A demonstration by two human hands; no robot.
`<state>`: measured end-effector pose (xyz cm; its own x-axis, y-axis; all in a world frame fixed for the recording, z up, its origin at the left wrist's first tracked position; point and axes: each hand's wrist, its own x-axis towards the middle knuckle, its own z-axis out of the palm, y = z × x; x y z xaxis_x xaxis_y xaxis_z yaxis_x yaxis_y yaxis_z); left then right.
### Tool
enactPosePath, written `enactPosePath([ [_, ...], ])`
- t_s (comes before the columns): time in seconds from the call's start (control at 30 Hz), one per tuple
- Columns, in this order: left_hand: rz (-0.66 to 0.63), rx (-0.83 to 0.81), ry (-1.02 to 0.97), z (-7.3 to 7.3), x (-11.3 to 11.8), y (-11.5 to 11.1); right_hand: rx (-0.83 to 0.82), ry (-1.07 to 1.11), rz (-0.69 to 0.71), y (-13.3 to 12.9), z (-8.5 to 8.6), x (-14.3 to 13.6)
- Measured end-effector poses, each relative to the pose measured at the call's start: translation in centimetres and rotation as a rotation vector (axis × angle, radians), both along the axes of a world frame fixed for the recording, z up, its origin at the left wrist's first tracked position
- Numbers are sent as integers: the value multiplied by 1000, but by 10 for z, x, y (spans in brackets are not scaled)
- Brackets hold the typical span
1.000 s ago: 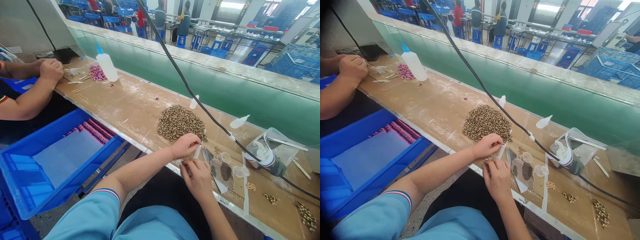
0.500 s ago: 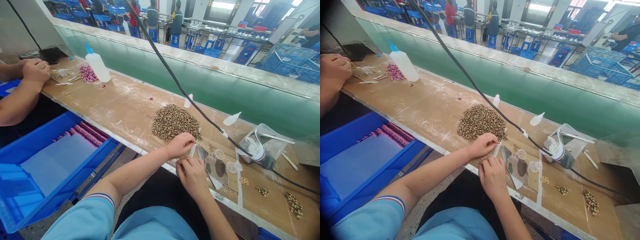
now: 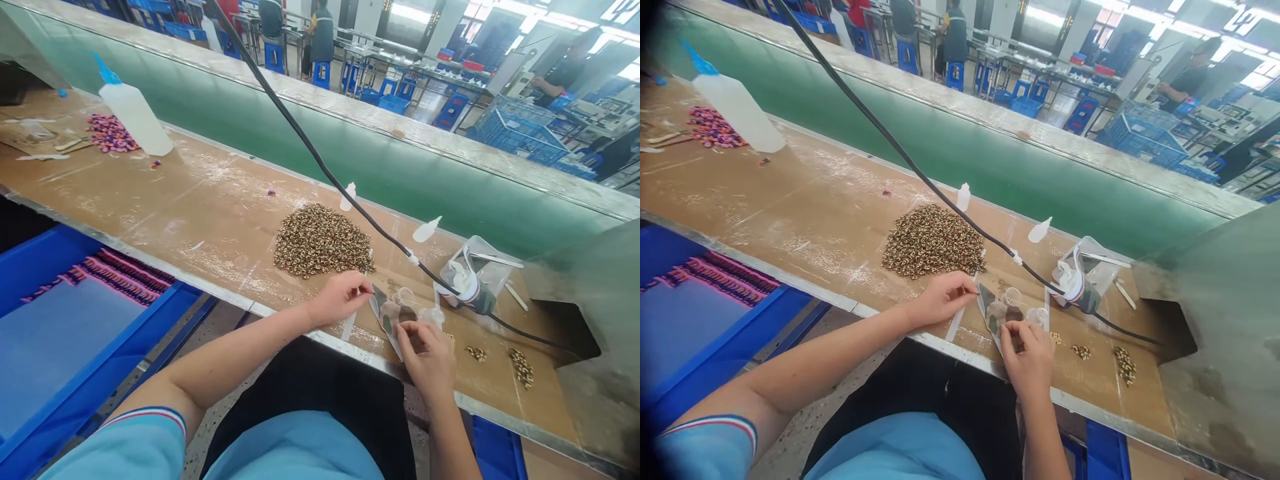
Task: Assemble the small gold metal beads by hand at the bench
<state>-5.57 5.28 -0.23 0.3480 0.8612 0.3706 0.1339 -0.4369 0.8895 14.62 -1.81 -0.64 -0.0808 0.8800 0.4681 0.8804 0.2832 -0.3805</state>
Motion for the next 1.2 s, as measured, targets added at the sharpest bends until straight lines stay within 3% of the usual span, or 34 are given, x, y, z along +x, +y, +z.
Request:
enactPosePath([
  [0.17, -109, -469, -352, -6, 39, -20, 48, -61, 2, -3, -6, 10],
  [0.27, -121, -584, -403, -11, 49, -20, 109, -92, 36, -6, -7, 14],
  [0.63, -87, -633, -369, -12, 48, -18, 162, -227, 97, -17, -7, 27],
  [0.8, -82, -648, -380, -13, 48, -18, 117, -160, 75, -20, -5, 30],
  [1.2, -96, -692, -390, -8, 47, -17, 69, -288, 197, 0, 10, 30],
])
